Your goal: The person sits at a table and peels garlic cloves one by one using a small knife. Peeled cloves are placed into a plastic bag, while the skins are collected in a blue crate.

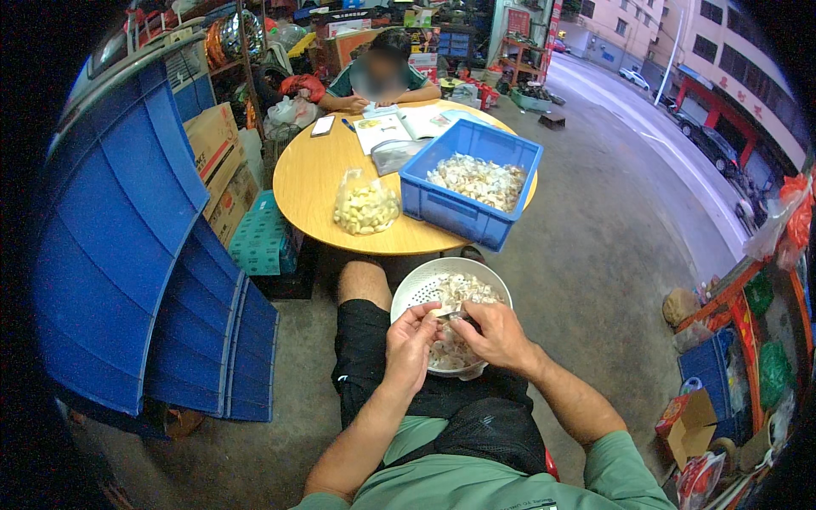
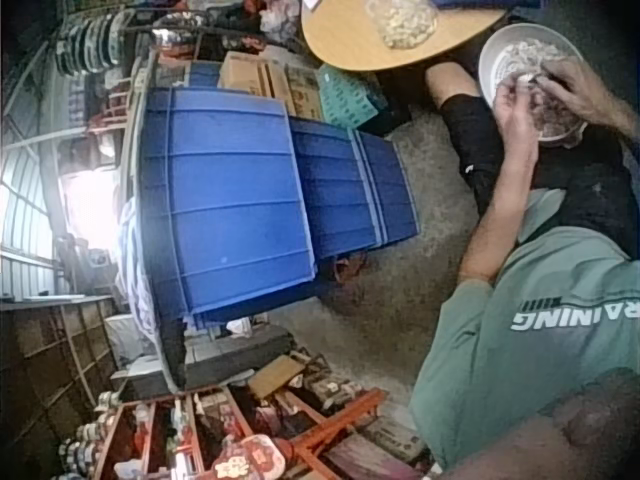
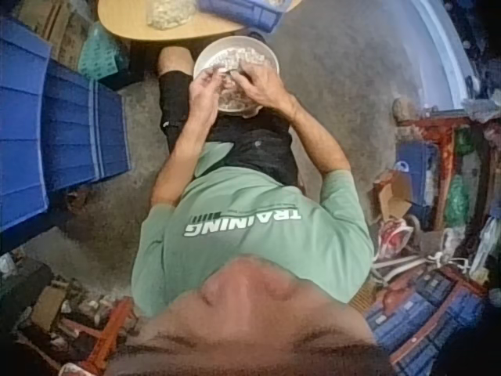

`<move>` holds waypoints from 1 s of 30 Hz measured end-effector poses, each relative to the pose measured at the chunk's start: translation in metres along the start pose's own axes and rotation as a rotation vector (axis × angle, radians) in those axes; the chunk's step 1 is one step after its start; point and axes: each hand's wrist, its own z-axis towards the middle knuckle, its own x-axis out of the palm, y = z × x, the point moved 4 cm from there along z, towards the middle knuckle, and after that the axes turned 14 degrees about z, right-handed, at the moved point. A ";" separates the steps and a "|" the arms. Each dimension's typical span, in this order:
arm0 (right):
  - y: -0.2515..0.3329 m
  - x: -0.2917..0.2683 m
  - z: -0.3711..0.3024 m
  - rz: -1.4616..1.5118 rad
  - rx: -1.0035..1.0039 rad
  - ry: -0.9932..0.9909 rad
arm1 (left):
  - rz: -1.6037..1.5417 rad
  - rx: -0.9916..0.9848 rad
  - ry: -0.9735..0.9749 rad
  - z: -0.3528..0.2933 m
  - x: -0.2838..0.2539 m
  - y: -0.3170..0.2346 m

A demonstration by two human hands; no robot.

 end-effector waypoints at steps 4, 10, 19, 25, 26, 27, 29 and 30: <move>-0.009 0.000 -0.003 0.010 -0.013 -0.020 | -0.039 -0.039 0.009 -0.002 0.001 0.002; -0.010 -0.004 -0.007 0.004 -0.013 -0.100 | -0.098 -0.048 -0.037 0.001 -0.007 0.008; -0.003 0.005 -0.009 -0.124 -0.090 -0.096 | 0.067 -0.019 -0.035 -0.001 0.000 0.006; 0.005 0.013 -0.007 -0.145 -0.124 -0.049 | 0.124 0.010 -0.004 -0.004 0.006 0.001; 0.004 0.014 -0.006 -0.154 -0.119 -0.053 | 0.106 0.023 0.014 -0.004 0.006 0.000; 0.004 0.013 -0.006 -0.161 -0.119 -0.057 | 0.089 0.036 0.032 -0.004 0.007 0.000; 0.002 0.009 -0.005 -0.175 -0.118 -0.065 | 0.089 0.062 0.044 -0.004 0.007 0.000; 0.002 0.008 -0.005 -0.183 -0.125 -0.060 | 0.105 0.075 0.038 -0.003 0.006 0.001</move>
